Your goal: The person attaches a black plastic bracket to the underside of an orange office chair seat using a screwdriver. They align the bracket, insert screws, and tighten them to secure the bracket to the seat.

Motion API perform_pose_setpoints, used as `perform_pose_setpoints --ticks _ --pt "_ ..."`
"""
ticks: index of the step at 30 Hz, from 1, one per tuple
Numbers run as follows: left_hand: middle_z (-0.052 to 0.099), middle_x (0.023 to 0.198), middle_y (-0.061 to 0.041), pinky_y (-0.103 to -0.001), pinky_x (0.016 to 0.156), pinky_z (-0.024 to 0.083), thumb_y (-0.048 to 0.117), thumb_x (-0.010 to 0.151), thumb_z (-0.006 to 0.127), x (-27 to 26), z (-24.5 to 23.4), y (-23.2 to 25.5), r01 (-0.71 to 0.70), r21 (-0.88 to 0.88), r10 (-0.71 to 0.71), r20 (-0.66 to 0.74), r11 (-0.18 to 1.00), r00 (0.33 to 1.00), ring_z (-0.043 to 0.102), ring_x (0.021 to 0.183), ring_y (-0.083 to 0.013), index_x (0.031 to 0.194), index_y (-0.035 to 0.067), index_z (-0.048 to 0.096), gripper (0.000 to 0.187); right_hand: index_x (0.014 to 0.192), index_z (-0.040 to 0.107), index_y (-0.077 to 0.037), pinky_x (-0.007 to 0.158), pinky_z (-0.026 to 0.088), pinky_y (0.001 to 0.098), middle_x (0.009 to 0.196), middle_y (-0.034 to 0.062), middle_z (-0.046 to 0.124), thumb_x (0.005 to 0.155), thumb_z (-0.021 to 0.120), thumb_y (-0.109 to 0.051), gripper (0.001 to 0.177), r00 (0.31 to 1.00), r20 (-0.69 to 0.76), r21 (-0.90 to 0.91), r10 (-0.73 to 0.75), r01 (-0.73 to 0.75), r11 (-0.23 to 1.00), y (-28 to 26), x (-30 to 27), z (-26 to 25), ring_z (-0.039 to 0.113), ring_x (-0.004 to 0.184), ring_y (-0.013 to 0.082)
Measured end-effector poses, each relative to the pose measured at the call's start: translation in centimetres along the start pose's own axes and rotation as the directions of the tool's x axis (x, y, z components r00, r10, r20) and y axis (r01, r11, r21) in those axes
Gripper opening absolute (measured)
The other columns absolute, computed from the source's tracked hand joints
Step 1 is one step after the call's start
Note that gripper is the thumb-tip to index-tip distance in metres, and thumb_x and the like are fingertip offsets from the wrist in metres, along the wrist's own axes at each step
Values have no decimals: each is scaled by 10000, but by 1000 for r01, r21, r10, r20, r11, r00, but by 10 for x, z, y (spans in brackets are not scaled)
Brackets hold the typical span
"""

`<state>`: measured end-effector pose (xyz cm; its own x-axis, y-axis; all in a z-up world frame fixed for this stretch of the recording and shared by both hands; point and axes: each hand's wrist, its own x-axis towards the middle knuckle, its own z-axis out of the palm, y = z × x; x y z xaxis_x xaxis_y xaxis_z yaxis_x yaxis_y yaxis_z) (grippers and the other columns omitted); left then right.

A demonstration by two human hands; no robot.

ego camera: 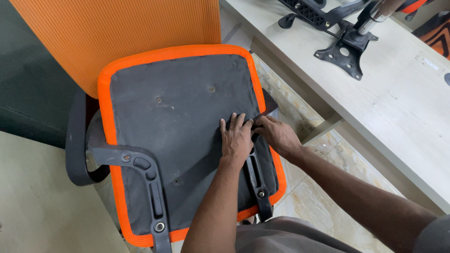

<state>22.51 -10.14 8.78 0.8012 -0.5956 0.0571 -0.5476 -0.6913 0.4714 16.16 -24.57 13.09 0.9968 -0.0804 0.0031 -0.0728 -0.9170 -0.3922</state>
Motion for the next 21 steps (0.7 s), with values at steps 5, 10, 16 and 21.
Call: perform_pose_setpoints --ticks 5,10,16,21 --pt "454 1530 -88 -648 1215 169 207 959 642 1 1 0 2 -3 -2 6 1000 1000 349 1470 -304 1353 156 613 398 1123 587 -51 779 602 414 1102 125 689 1010 523 -198 196 996 -47 77 -79 82 994 13 0 9 737 982 277" --pt "468 1527 -81 -642 1215 188 223 957 654 0 -2 2 5 1 -5 -3 1000 1000 361 1474 -301 1332 149 629 383 1011 549 -34 750 565 481 1010 126 671 1011 579 -338 305 998 7 -83 59 -59 995 0 5 1 685 940 332" --pt "481 1515 -77 -642 1207 202 205 932 675 0 0 1 4 0 -4 -33 1000 999 372 1464 -305 1308 154 647 381 1084 560 -59 793 540 514 1038 146 657 1009 575 -424 373 999 2 -109 47 -47 993 -13 6 -10 661 967 360" --pt "489 1505 -89 -648 1201 206 191 946 659 0 3 -1 -12 -4 12 -51 1000 999 375 1461 -314 1321 150 644 377 1173 595 -99 763 562 485 1073 128 672 967 563 -300 290 999 -8 -6 -46 46 999 -8 -4 -7 674 970 359"
